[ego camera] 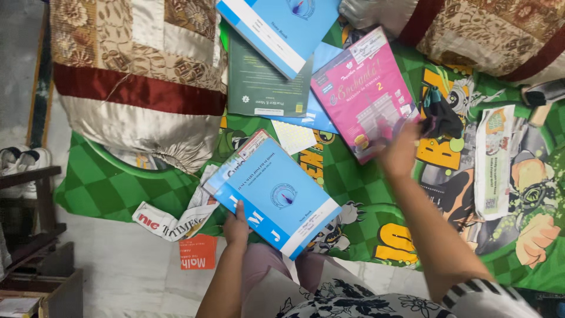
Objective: The person smooths a bedsheet, then walks to a cluttered bed and begins sorting clothes. They pick up various garments, place them into a white plastic bag, and gather several books from the bed, carrying them toward a table.
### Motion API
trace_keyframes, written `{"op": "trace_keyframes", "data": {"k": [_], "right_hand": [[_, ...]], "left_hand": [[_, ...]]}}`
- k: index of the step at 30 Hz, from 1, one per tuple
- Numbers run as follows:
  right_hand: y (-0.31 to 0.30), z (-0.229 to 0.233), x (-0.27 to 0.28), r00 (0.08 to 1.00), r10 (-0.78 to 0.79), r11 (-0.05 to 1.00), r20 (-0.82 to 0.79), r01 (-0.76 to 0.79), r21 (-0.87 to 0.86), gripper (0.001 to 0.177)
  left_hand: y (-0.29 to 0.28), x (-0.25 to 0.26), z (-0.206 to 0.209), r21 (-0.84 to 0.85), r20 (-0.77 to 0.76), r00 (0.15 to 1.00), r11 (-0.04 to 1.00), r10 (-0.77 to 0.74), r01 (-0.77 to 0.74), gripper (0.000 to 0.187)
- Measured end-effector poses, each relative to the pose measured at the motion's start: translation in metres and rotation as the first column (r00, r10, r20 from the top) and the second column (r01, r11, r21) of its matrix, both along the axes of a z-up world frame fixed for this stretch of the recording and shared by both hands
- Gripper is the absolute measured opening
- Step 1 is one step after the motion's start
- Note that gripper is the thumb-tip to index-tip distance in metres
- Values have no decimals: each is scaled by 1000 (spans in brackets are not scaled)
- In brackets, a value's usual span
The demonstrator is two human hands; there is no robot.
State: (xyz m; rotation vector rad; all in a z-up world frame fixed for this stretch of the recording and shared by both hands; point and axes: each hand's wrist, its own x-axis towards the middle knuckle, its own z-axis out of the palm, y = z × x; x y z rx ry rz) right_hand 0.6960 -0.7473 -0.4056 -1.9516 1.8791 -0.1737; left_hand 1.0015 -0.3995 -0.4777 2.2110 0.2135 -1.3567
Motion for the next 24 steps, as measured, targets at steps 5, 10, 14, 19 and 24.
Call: {"op": "trace_keyframes", "data": {"k": [5, 10, 14, 19, 24], "right_hand": [[27, -51, 82, 938, 219, 973, -268, -188, 135, 108], [14, -76, 77, 865, 304, 952, -399, -296, 83, 87], [-11, -65, 64, 724, 448, 886, -524, -439, 149, 80], [1, -7, 73, 732, 567, 823, -378, -491, 284, 84], [143, 42, 112, 649, 703, 711, -292, -638, 294, 72]], "left_hand": [[-14, 6, -2, 76, -23, 998, 996, 54, -52, 89], [-21, 18, 1, 146, -105, 982, 980, 155, -139, 103], [-31, 32, 11, 190, -165, 986, 982, 32, 0, 115], [-39, 46, 25, 217, -284, 956, 976, 70, -7, 118], [-35, 46, 22, 117, -401, 901, 984, 168, -132, 120]]}}
